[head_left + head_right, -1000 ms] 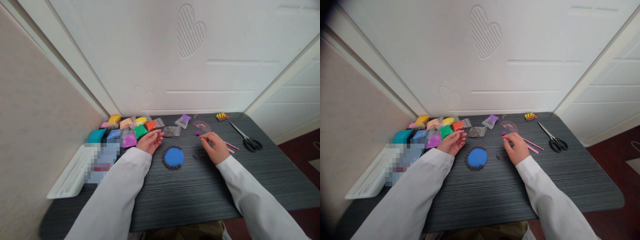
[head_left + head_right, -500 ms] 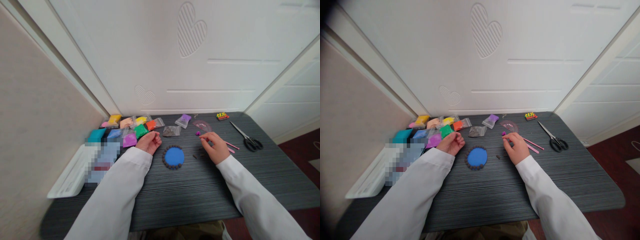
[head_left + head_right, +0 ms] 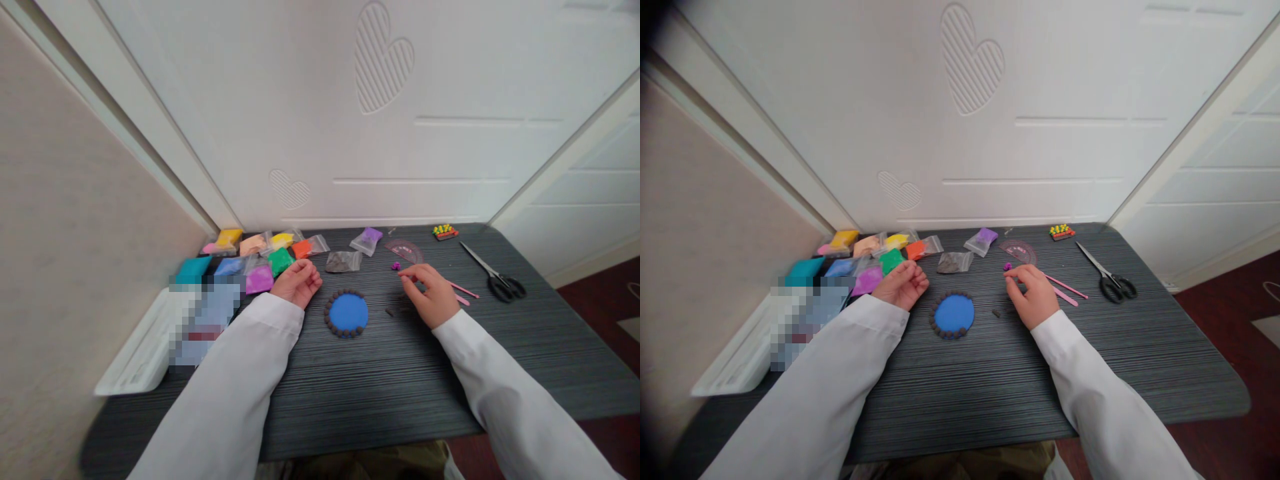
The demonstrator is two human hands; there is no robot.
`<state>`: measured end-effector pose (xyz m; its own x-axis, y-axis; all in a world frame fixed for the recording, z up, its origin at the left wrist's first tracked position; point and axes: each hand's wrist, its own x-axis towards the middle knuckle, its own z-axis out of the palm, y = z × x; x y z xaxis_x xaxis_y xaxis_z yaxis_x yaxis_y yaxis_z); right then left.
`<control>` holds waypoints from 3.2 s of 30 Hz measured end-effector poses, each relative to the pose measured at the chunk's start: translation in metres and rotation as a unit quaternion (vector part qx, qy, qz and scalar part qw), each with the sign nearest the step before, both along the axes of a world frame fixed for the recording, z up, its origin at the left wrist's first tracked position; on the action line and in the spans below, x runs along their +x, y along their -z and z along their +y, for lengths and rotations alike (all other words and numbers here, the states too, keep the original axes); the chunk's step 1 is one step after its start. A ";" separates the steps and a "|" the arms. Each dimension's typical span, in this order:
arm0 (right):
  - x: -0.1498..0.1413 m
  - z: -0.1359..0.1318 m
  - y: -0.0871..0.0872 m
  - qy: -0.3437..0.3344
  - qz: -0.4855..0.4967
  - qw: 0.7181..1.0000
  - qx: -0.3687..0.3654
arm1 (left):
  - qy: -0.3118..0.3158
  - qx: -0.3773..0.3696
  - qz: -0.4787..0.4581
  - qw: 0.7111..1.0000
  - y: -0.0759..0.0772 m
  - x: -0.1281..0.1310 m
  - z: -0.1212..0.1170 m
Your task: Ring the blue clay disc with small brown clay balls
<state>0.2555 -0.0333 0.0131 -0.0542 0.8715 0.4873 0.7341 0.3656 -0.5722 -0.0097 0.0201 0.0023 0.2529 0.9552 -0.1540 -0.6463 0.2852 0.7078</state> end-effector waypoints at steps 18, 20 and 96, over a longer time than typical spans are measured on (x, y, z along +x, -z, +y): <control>0.000 0.000 0.001 -0.003 -0.011 1.000 -0.005 | 0.026 -0.034 -0.011 0.999 -0.007 0.004 -0.002; 0.001 0.000 0.001 -0.003 -0.013 1.000 -0.003 | 0.028 -0.033 -0.006 0.999 -0.007 0.004 -0.002; -0.001 -0.001 0.000 -0.003 -0.015 1.000 -0.006 | 0.078 -0.018 -0.025 0.996 -0.006 0.004 -0.003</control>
<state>0.2549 -0.0344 0.0132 -0.0747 0.8767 0.4752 0.7491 0.3639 -0.5535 -0.0053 0.0174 0.0086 0.4064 0.8974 -0.1719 -0.6255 0.4103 0.6636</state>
